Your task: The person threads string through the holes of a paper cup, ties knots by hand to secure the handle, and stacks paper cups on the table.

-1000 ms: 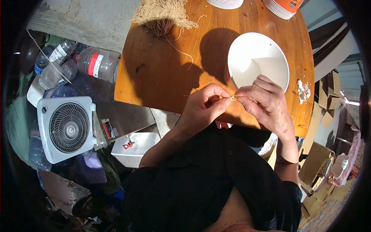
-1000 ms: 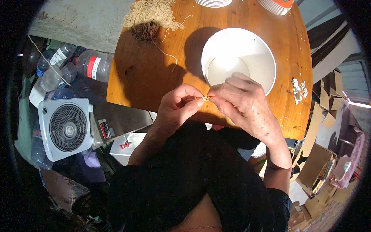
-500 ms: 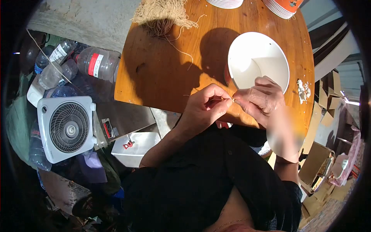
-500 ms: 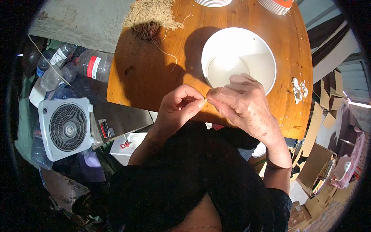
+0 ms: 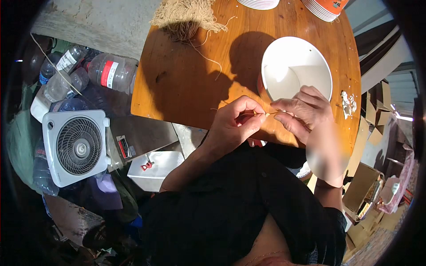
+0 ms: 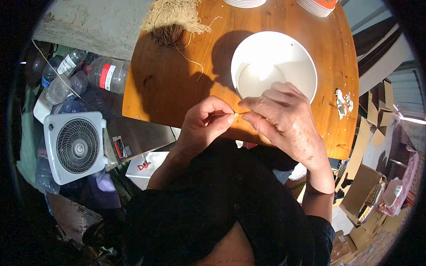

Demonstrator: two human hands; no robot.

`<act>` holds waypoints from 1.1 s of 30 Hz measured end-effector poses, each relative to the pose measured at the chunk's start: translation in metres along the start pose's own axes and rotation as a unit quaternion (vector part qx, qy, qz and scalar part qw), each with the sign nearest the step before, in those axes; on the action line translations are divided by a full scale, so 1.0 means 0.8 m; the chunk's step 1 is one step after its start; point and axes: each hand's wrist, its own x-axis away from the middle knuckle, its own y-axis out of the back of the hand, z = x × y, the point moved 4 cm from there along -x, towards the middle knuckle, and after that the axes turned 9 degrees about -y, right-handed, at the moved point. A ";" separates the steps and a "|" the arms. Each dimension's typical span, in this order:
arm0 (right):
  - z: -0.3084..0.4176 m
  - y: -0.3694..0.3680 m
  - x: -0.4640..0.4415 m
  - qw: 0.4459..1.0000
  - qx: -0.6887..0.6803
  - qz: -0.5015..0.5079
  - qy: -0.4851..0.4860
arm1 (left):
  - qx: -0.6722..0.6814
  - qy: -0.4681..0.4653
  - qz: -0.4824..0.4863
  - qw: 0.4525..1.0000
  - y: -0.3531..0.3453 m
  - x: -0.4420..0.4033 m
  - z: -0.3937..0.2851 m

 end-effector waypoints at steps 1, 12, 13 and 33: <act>0.000 0.000 0.002 1.000 -0.017 0.008 -0.020 | 0.000 0.000 0.001 1.000 0.000 0.000 0.000; 0.019 0.004 0.013 0.992 -0.044 0.035 -0.111 | -0.306 -0.323 -0.030 0.895 -0.008 0.007 -0.023; 0.021 0.003 0.014 0.993 -0.038 0.039 -0.108 | -0.305 -0.323 -0.028 0.895 -0.009 0.004 -0.024; 0.026 -0.009 0.030 0.983 -0.092 -0.004 -0.157 | -0.367 -0.410 -0.029 0.834 -0.018 0.002 -0.028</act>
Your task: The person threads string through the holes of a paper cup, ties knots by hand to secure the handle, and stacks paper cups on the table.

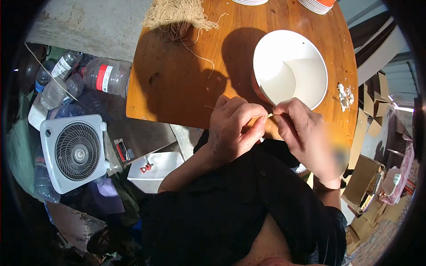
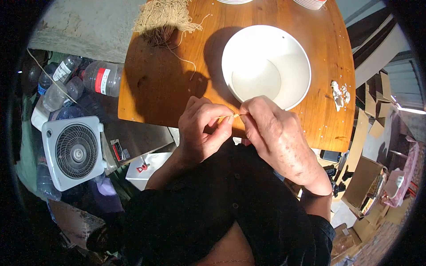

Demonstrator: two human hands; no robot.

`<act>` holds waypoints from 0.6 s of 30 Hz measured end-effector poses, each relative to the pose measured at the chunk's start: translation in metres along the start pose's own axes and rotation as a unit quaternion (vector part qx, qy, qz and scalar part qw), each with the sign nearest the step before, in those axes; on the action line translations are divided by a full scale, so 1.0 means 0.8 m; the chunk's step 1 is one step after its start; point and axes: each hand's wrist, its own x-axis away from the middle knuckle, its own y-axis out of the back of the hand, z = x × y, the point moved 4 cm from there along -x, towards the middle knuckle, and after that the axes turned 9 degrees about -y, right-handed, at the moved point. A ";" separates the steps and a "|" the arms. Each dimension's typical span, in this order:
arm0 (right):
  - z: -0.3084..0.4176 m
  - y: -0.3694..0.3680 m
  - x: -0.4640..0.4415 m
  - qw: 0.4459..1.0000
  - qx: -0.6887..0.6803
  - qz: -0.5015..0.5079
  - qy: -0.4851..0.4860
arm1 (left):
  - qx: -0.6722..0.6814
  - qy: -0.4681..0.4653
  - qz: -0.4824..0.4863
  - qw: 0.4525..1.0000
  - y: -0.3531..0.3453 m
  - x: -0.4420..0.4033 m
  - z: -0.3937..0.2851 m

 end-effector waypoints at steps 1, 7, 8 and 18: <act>0.001 0.000 0.000 1.000 -0.012 0.014 -0.014 | 0.000 0.000 0.000 1.000 0.000 -0.001 0.000; -0.003 -0.002 0.000 1.000 0.002 0.008 0.018 | 0.010 0.010 0.008 1.000 -0.002 -0.002 0.001; -0.003 -0.002 0.000 1.000 0.003 0.001 0.028 | 0.014 0.011 0.005 1.000 -0.002 -0.002 0.000; -0.011 -0.005 0.000 0.999 -0.020 -0.008 0.035 | 0.010 0.052 0.018 0.998 -0.004 0.000 0.001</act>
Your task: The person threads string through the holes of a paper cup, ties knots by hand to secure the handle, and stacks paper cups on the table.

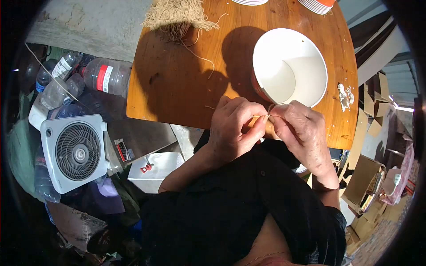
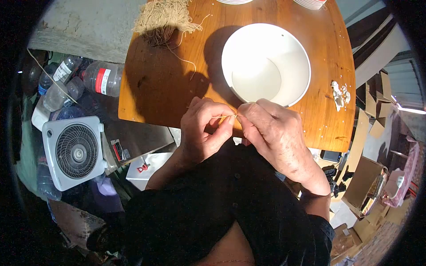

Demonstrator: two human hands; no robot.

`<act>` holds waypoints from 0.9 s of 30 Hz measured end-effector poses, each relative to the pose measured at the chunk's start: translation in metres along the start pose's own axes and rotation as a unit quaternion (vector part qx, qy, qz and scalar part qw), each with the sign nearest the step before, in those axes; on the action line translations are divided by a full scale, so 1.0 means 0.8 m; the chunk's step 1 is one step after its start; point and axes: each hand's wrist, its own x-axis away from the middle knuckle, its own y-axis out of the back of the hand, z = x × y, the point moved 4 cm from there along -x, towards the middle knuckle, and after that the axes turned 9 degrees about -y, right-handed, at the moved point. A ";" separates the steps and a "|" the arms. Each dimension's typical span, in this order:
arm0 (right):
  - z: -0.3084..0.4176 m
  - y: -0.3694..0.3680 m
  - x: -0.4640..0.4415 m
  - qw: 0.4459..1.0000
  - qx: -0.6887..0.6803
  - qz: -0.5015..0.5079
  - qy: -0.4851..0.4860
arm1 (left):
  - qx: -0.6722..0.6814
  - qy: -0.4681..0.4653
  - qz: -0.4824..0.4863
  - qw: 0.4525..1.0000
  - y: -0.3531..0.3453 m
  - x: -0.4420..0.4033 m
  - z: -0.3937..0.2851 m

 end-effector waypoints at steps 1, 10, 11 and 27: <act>0.000 0.001 0.000 1.000 0.009 0.001 0.003 | 0.000 0.000 0.000 1.000 0.000 0.000 0.000; -0.007 0.004 0.001 0.999 0.040 0.006 -0.015 | -0.005 0.013 0.022 1.000 -0.002 0.003 0.002; -0.008 0.004 0.001 0.998 0.057 0.011 -0.018 | -0.002 0.013 0.026 1.000 -0.003 0.005 0.002; -0.013 0.005 0.008 0.999 -0.014 -0.020 -0.044 | -0.001 -0.019 0.017 1.000 -0.007 -0.001 0.001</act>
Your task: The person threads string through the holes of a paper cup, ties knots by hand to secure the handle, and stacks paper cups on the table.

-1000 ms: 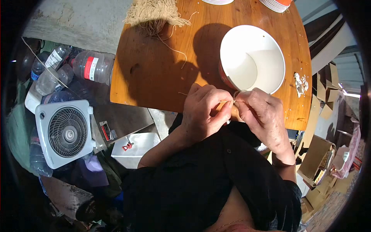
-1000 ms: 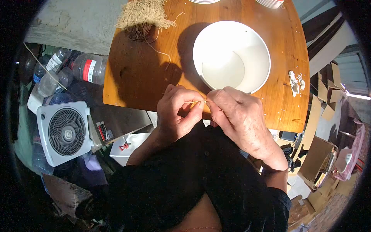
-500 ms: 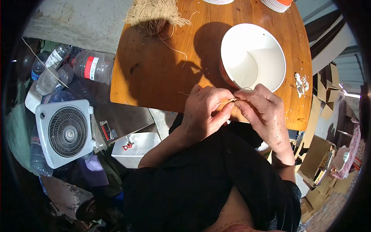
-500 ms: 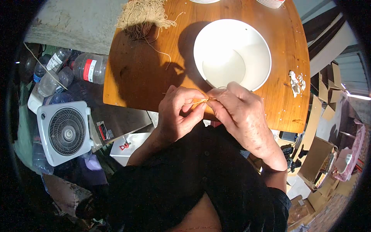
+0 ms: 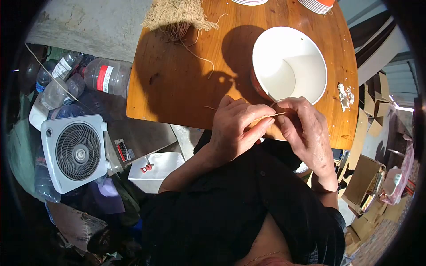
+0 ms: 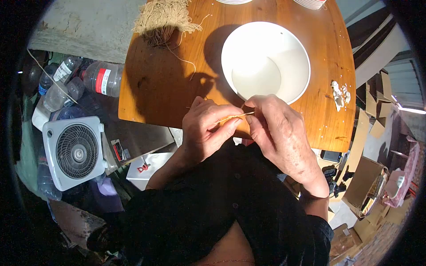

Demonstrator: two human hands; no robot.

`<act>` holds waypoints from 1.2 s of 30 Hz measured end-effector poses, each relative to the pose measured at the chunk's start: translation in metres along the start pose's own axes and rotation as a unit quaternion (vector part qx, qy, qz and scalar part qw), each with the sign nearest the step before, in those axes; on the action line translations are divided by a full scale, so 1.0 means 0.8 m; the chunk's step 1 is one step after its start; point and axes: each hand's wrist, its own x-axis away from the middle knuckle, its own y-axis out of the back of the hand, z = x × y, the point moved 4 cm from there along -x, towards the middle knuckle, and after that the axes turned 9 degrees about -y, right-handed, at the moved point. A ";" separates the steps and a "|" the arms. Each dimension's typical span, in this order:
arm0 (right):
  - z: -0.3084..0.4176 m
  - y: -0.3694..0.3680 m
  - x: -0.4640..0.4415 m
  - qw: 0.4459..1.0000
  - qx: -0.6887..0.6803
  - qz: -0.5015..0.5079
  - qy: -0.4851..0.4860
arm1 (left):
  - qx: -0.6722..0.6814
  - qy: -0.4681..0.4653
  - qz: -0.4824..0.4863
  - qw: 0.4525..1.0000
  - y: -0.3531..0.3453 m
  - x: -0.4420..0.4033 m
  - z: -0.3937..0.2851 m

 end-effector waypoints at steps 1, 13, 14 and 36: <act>0.001 0.000 0.000 1.000 -0.008 0.001 -0.008 | 0.000 -0.001 0.000 1.000 -0.001 0.000 0.000; 0.002 0.004 0.011 0.996 -0.089 -0.013 0.015 | 0.040 -0.046 -0.052 0.997 -0.003 -0.012 -0.003; 0.000 0.005 0.011 0.996 -0.089 -0.024 0.021 | 0.037 -0.054 -0.049 0.997 -0.003 -0.015 -0.003; -0.010 0.037 0.013 0.992 -0.019 -0.122 0.026 | 0.013 -0.077 0.025 0.997 0.025 -0.029 -0.005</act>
